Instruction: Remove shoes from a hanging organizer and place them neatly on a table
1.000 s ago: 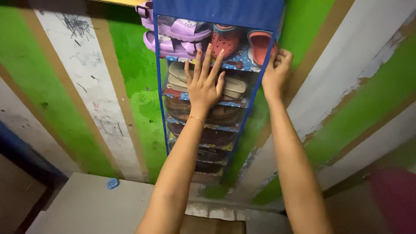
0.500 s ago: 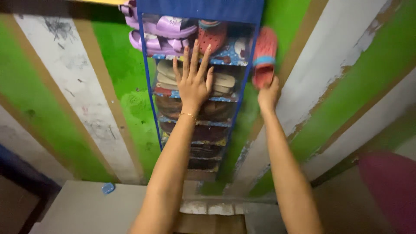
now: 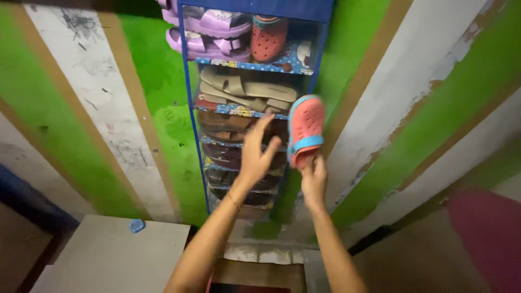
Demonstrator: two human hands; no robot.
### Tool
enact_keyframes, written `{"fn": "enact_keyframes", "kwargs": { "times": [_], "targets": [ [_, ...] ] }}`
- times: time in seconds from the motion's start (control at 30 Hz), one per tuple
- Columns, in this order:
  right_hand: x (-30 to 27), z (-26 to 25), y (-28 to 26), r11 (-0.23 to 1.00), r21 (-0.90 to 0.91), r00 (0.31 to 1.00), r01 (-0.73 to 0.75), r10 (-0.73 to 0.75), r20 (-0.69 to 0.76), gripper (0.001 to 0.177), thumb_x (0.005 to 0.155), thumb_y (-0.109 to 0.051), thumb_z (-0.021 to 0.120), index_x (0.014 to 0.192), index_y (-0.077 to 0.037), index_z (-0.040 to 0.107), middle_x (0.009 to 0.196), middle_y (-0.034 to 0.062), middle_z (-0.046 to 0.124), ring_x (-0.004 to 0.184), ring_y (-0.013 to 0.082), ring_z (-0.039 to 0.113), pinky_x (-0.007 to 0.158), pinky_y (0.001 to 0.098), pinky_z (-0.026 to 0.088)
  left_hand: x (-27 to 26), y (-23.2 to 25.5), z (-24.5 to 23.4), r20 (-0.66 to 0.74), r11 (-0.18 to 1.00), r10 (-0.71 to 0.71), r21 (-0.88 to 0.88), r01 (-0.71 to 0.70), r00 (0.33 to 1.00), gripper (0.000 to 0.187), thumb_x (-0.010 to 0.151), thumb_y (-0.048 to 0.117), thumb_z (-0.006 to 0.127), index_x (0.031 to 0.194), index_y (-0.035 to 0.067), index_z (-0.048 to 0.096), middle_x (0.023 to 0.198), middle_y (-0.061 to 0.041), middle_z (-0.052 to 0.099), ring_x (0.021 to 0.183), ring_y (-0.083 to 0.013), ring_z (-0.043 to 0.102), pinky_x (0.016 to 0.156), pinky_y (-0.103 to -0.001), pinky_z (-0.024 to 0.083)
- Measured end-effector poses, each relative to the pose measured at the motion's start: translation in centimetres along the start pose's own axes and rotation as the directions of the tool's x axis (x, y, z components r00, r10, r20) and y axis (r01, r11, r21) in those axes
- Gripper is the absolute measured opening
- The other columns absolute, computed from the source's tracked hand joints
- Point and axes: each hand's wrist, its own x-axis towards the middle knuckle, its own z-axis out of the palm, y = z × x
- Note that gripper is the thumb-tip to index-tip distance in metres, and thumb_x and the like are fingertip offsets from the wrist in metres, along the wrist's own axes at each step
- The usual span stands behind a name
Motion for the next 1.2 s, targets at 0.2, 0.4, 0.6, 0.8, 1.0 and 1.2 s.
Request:
{"fn": "enact_keyframes", "kwargs": {
  "times": [0.2, 0.4, 0.6, 0.8, 1.0, 1.2],
  "targets": [
    [-3.3, 2.0, 5.0, 0.968, 0.207, 0.973, -0.142, 0.098, 0.207, 0.034, 0.109, -0.017, 0.051, 0.139, -0.001, 0.053, 0.130, 0.0181, 0.062, 0.116, 0.0249, 0.060, 0.092, 0.0437, 0.059, -4.0, -0.9, -0.5, 0.145, 0.891, -0.379, -0.209, 0.403, 0.914, 0.114, 0.067, 0.053, 0.093, 0.160, 0.022, 0.034, 0.142, -0.018, 0.062, 0.132, -0.0408, 0.057, 0.106, -0.056, 0.047],
    [-4.9, 2.4, 1.3, 0.898, 0.312, 0.933, -0.310, 0.224, 0.282, 0.042, 0.105, -0.026, 0.060, 0.137, 0.001, 0.055, 0.125, 0.0200, 0.062, 0.105, 0.0292, 0.066, 0.083, 0.0435, 0.064, -5.4, -3.5, 0.0, 0.075, 0.688, -0.618, -0.430, 0.585, 0.783, 0.084, 0.079, 0.035, 0.091, 0.148, 0.011, 0.049, 0.122, -0.026, 0.070, 0.108, -0.0377, 0.072, 0.089, -0.049, 0.060],
    [-5.0, 2.1, 2.5, 0.790, 0.413, 0.883, -0.454, 0.335, 0.330, 0.042, 0.105, -0.029, 0.059, 0.135, 0.001, 0.057, 0.120, 0.0196, 0.061, 0.102, 0.0333, 0.068, 0.091, 0.0474, 0.062, -5.8, -4.0, 0.0, 0.026, 0.657, -0.686, -0.408, 0.634, 0.727, 0.082, 0.083, 0.038, 0.089, 0.149, 0.010, 0.049, 0.122, -0.025, 0.070, 0.103, -0.0346, 0.073, 0.086, -0.048, 0.060],
    [-5.9, 2.3, -1.0, 0.769, 0.428, 0.869, -0.475, 0.331, 0.368, 0.048, 0.098, -0.021, 0.068, 0.137, 0.004, 0.054, 0.112, 0.0242, 0.060, 0.104, 0.0374, 0.069, 0.103, 0.0505, 0.056, -5.4, -2.4, -0.9, -0.059, 0.691, -0.686, -0.366, 0.624, 0.725, 0.085, 0.083, 0.039, 0.087, 0.149, 0.006, 0.045, 0.123, -0.030, 0.069, 0.103, -0.0405, 0.073, 0.083, -0.049, 0.061],
    [-4.8, 1.9, 3.1, 0.819, 0.354, 0.866, -0.451, 0.305, 0.397, 0.062, 0.092, -0.014, 0.077, 0.145, 0.003, 0.049, 0.118, 0.0232, 0.057, 0.116, 0.0314, 0.061, 0.111, 0.0457, 0.048, -6.4, -3.4, -0.9, -0.068, 0.677, -0.686, -0.424, 0.601, 0.725, 0.084, 0.081, 0.031, 0.090, 0.149, 0.006, 0.047, 0.117, -0.023, 0.072, 0.096, -0.0296, 0.075, 0.077, -0.041, 0.062],
    [-4.7, 1.0, 3.6, 0.781, 0.406, 0.850, -0.474, 0.286, 0.442, 0.057, 0.091, -0.004, 0.073, 0.143, 0.007, 0.052, 0.112, 0.0209, 0.064, 0.109, 0.0314, 0.069, 0.108, 0.0412, 0.051, -6.9, -4.5, -2.0, -0.147, 0.666, -0.712, -0.449, 0.595, 0.687, 0.079, 0.086, 0.041, 0.084, 0.150, 0.014, 0.048, 0.127, -0.023, 0.069, 0.101, -0.0317, 0.073, 0.079, -0.047, 0.060]
  ]
}}
